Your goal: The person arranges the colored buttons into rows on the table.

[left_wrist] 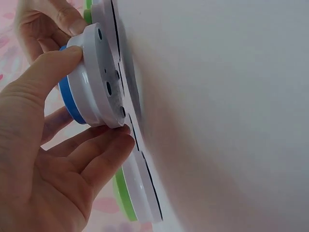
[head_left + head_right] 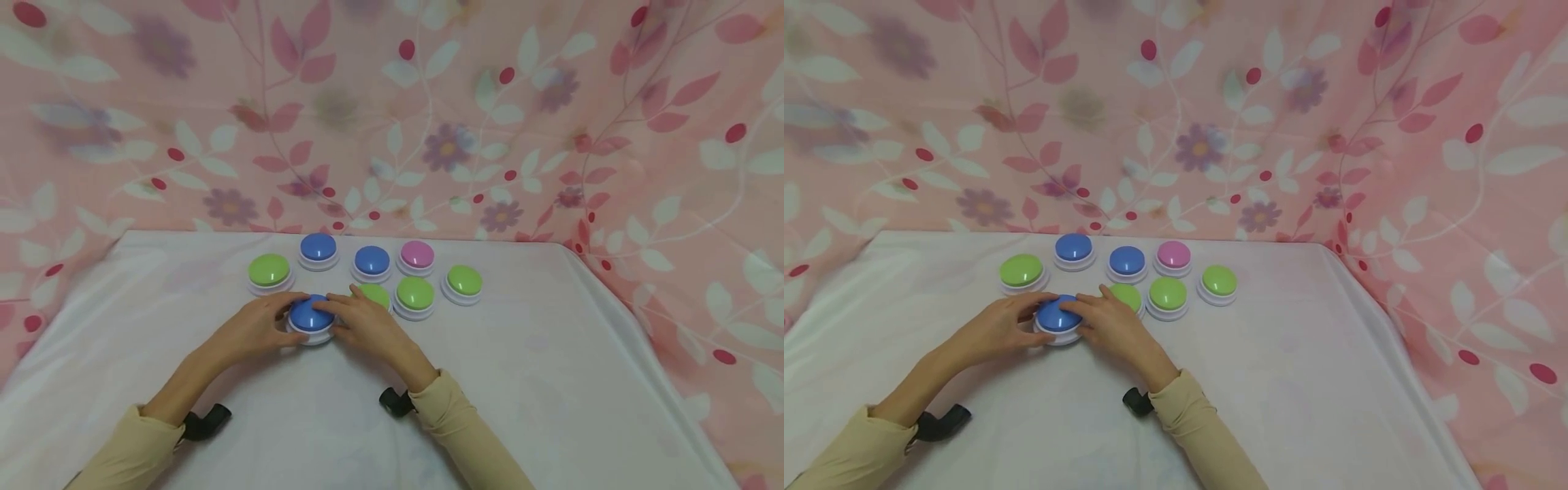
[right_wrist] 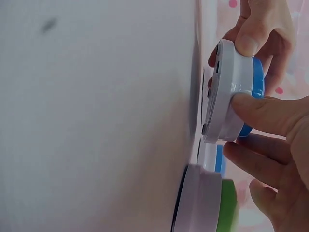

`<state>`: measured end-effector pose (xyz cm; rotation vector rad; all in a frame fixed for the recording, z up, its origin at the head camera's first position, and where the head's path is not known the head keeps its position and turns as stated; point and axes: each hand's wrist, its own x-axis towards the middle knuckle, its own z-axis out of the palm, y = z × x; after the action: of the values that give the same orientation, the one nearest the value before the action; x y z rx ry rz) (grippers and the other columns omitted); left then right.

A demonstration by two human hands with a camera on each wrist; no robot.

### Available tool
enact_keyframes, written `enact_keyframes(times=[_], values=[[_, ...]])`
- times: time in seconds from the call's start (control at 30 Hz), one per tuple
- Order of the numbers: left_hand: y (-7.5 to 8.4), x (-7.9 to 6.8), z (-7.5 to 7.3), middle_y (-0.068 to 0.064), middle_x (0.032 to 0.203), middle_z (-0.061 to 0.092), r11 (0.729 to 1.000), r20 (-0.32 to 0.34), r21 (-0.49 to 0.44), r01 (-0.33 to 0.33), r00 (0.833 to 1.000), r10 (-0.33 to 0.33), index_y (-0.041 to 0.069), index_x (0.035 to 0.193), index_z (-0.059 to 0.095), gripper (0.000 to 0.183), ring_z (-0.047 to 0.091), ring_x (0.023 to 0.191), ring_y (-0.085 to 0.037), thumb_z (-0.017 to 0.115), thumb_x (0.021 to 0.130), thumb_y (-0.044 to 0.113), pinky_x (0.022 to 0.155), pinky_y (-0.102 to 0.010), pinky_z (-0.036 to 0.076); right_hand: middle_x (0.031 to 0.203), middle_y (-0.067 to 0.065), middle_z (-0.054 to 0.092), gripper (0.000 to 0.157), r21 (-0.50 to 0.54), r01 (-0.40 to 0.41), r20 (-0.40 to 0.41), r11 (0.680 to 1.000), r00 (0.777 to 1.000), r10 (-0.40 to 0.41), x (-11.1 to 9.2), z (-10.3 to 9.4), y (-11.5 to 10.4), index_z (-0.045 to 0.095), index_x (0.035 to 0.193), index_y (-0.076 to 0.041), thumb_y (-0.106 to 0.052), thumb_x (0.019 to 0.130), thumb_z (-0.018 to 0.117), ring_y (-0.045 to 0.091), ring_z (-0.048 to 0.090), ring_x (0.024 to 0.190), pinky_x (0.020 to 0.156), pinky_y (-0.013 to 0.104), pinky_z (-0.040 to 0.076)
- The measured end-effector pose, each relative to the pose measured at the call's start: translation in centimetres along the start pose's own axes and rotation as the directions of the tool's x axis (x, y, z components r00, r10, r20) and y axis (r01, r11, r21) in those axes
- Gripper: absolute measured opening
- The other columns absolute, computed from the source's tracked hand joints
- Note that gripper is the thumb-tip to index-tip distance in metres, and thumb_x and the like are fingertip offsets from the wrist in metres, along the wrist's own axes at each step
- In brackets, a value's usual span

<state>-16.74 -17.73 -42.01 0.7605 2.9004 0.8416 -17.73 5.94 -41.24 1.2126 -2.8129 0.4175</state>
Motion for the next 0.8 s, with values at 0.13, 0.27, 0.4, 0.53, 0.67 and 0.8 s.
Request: enact_keyframes(times=[0.13,0.27,0.4,0.53,0.67,0.8], values=[[0.1,-1.0,-0.4,-0.016,0.137,0.058,1.0,0.001,0.011,-0.007,1.0,0.007,0.008,0.141,0.052,0.074,0.06,0.119,-0.035,0.083,0.08,0.035,0.097,-0.052,0.05,0.142,0.008,0.056,0.051,-0.006,0.027,0.008,1.0,1.0,-0.027,0.1,-0.1,-0.7,0.054,0.142,-0.018,-0.018,0.094,0.069,0.017,0.051,0.134,0.121,0.041,0.021],[0.1,-1.9,-0.6,-0.016,0.137,0.057,1.0,-0.01,0.027,-0.012,1.0,0.012,0.007,0.141,0.052,0.074,0.061,0.118,-0.035,0.083,0.079,0.034,0.096,-0.051,0.051,0.142,0.008,0.057,0.051,-0.016,0.043,0.016,0.999,0.999,-0.043,0.2,-0.1,-1.3,0.054,0.142,-0.017,-0.018,0.093,0.07,0.017,0.051,0.134,0.121,0.041,0.022],[0.0,-2.7,-0.8,-0.017,0.135,0.058,0.999,-0.022,0.047,-0.011,1.0,0.012,0.006,0.14,0.053,0.074,0.062,0.115,-0.035,0.084,0.078,0.033,0.094,-0.051,0.052,0.142,0.007,0.057,0.051,-0.021,0.045,0.032,0.999,0.999,-0.044,0.4,0.1,-2.2,0.054,0.141,-0.018,-0.019,0.093,0.07,0.016,0.051,0.134,0.121,0.039,0.021],[-0.2,-3.6,-1.0,-0.019,0.133,0.059,0.998,-0.031,0.059,-0.009,0.999,0.011,0.006,0.138,0.053,0.074,0.063,0.114,-0.035,0.085,0.077,0.034,0.093,-0.051,0.053,0.143,0.005,0.056,0.051,-0.022,0.046,0.049,0.999,0.998,-0.045,0.7,0.5,-3.1,0.054,0.142,-0.019,-0.02,0.093,0.07,0.014,0.05,0.134,0.121,0.038,0.02],[-0.7,-4.4,-1.0,-0.018,0.133,0.059,0.998,-0.038,0.06,-0.006,0.999,0.008,0.006,0.137,0.054,0.074,0.063,0.115,-0.036,0.086,0.075,0.031,0.093,-0.051,0.053,0.143,0.006,0.056,0.049,-0.007,0.06,0.064,0.998,0.996,-0.059,0.9,0.9,-3.7,0.054,0.142,-0.019,-0.02,0.094,0.068,0.015,0.05,0.134,0.121,0.038,0.021],[-0.9,-4.9,-1.0,-0.017,0.134,0.059,0.997,-0.039,0.072,-0.006,0.999,0.008,0.007,0.136,0.054,0.074,0.062,0.117,-0.035,0.087,0.074,0.029,0.095,-0.051,0.052,0.143,0.006,0.056,0.046,-0.008,0.065,0.071,0.998,0.995,-0.064,1.1,1.2,-4.2,0.055,0.141,-0.02,-0.021,0.096,0.066,0.013,0.05,0.134,0.121,0.038,0.021]])
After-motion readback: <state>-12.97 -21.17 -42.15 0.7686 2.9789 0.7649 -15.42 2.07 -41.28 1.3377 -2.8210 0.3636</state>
